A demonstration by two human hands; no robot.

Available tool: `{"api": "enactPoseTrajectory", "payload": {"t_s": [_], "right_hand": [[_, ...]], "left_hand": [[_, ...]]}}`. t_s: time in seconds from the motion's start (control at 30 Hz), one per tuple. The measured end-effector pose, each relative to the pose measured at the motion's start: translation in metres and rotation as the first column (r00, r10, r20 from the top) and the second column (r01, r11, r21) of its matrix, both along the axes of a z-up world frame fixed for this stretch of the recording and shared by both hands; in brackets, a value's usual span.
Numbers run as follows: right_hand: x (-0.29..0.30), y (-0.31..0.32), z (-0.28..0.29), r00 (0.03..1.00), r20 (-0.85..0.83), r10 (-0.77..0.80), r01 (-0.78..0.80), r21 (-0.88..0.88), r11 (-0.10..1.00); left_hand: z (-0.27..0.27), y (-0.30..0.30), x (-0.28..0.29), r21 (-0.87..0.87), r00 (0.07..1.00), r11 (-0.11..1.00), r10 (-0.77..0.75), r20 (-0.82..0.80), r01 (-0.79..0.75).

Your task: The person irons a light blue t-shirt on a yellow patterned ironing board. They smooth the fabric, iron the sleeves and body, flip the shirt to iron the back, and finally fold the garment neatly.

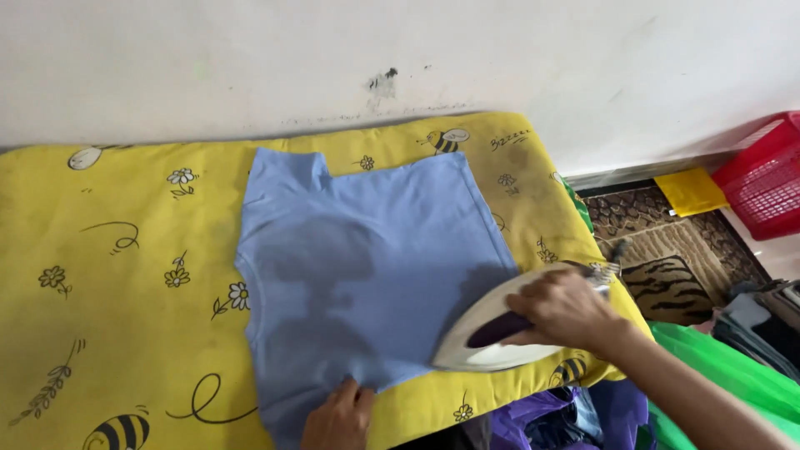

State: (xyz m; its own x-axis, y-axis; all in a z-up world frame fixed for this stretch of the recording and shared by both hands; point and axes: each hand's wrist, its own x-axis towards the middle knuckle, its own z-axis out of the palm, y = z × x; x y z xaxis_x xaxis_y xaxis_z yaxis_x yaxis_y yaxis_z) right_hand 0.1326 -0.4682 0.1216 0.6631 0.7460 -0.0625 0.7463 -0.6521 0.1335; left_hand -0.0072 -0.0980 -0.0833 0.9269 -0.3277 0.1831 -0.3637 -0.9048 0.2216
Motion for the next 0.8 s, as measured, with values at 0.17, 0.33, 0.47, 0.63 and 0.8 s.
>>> {"api": "enactPoseTrajectory", "payload": {"t_s": [0.17,0.33,0.47,0.63,0.8], "right_hand": [[-0.017,-0.027,0.007,0.972,0.228,-0.056,0.064,-0.028,0.998],[-0.028,0.069,0.008,0.999,0.042,0.025,-0.024,-0.027,0.999],[-0.04,0.105,0.001,0.978,0.081,0.194,-0.201,0.082,0.976],[-0.038,0.041,0.002,0.986,0.141,0.094,-0.101,0.041,0.994],[-0.047,0.072,0.009,0.991,0.116,0.067,-0.068,0.008,0.998]], "left_hand": [[-0.015,0.01,-0.018,0.066,0.984,0.994,0.079,0.159,-0.091],[-0.008,0.015,-0.024,-0.023,0.967,0.99,0.138,0.214,-0.136],[-0.014,0.031,-0.024,-0.095,0.972,0.995,0.057,0.23,-0.036],[0.003,0.035,-0.018,-0.048,0.948,0.998,-0.021,0.318,0.039],[-0.007,0.029,-0.011,-0.108,0.968,0.994,0.023,0.25,0.004]]}}
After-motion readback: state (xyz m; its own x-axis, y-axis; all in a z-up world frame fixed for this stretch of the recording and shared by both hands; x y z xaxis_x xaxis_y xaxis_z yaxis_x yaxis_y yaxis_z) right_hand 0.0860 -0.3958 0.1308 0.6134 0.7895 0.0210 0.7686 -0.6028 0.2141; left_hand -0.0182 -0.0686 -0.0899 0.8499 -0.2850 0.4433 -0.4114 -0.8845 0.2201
